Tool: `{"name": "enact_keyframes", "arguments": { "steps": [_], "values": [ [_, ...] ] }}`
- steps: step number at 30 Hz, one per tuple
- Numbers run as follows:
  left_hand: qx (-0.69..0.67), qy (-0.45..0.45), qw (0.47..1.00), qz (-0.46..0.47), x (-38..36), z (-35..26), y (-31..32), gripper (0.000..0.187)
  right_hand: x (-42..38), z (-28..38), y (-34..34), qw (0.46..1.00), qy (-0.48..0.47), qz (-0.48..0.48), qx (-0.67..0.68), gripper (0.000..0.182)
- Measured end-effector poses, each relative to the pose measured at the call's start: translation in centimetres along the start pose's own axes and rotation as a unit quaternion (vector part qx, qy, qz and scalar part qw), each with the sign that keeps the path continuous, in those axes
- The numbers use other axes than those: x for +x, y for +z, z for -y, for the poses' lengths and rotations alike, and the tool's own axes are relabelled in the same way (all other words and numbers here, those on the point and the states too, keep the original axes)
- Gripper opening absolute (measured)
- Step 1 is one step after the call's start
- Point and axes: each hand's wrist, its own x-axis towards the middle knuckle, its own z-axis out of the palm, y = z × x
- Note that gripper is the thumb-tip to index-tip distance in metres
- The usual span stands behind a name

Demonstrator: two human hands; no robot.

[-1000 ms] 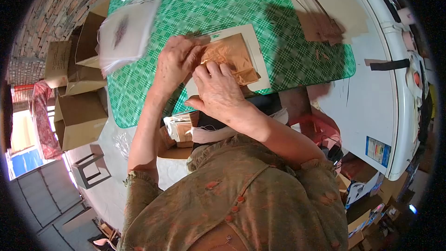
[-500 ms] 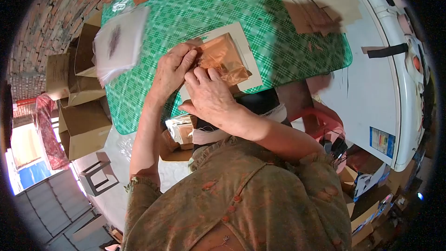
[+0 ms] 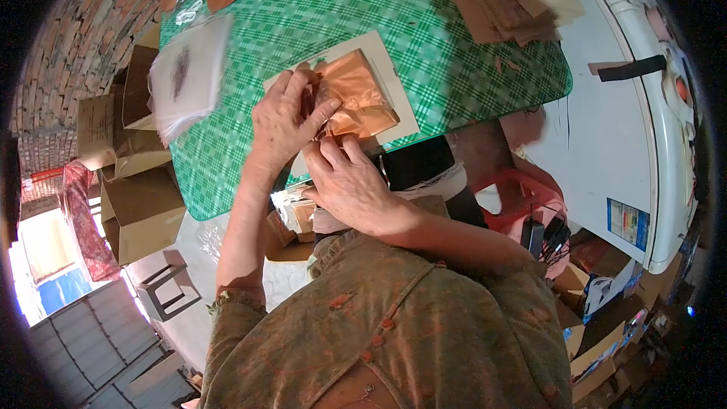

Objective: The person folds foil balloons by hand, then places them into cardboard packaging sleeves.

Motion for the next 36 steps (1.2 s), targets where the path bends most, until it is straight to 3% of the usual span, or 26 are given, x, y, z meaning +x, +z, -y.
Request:
{"name": "enact_keyframes", "arguments": {
  "steps": [5,11,16,20,26,32,36],
  "values": [
    [0.041,0.003,0.999,-0.004,-0.1,-0.6,0.3,0.062,-0.8,-0.4,-0.4,0.999,-0.02,-0.024,-0.026,0.076],
    [0.071,0.032,0.997,-0.021,-0.3,-0.4,0.9,0.062,-2.3,-1.6,-0.2,0.998,-0.021,-0.046,0.039,0.077],
    [0.097,0.035,0.995,-0.01,-0.5,-0.3,1.0,0.064,-4.4,-3.9,-2.1,0.998,0.055,-0.013,0.042,0.101],
    [0.102,0.054,0.993,-0.036,-0.3,-0.3,1.2,0.058,-5.7,-4.6,-2.0,0.996,0.084,-0.009,0.038,0.107],
    [0.1,0.038,0.994,0.01,-0.1,-0.9,0.4,0.068,-5.7,-4.6,-1.9,0.996,0.083,-0.024,0.012,0.106],
    [0.107,0.032,0.994,0.019,-0.2,-0.9,0.3,0.065,-5.6,-5.4,-2.7,0.995,0.074,-0.047,0.044,0.089],
    [0.1,0.046,0.994,0.016,0.0,-0.6,0.3,0.066,-6.5,-6.2,-3.5,0.987,0.095,-0.125,0.046,0.07]
  ]
}}
